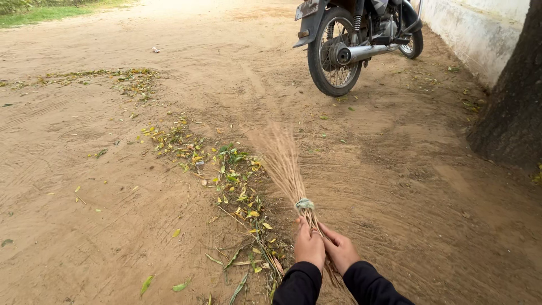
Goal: The person sweeps a sandy outdoor area by hand using a bundle of dry sticks, moving leaves and debris into a pile.
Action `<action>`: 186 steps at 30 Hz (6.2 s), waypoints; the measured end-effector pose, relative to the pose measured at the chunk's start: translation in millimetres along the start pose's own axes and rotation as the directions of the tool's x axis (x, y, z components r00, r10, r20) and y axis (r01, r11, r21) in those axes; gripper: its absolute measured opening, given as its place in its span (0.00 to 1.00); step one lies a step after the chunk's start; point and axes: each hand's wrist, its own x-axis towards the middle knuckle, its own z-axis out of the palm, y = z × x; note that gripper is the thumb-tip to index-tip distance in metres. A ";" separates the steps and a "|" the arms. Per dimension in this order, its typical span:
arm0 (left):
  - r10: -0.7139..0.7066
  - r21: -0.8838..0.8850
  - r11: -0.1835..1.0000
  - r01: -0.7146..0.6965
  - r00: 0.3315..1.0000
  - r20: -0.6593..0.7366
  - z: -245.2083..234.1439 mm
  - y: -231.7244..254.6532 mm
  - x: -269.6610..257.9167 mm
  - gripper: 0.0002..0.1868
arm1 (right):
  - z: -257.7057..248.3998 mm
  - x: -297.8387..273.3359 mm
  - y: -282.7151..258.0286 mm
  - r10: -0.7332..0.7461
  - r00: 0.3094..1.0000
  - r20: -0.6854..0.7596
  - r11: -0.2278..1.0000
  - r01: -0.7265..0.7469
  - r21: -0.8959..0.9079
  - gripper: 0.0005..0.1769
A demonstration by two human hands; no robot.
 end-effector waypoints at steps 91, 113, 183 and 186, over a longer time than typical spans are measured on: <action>-0.074 -0.427 0.900 0.092 0.996 0.057 186.9 -36.1 252.5 0.33 | -146.4 252.0 28.5 -0.046 0.998 0.036 0.987 0.040 0.155 0.26; -0.239 0.323 0.926 0.194 0.965 0.105 222.1 20.3 360.2 0.26 | -199.1 344.0 4.3 -0.051 0.994 0.094 0.986 0.035 0.164 0.27; -0.056 -0.148 0.987 0.057 0.998 0.007 215.0 31.9 448.4 0.27 | -165.4 509.9 21.9 -0.055 0.977 -0.206 0.992 0.076 0.097 0.26; -0.137 -0.178 0.973 0.144 0.989 0.055 210.9 22.6 451.4 0.25 | -164.3 520.0 31.4 -0.007 0.986 -0.166 0.990 0.031 0.138 0.26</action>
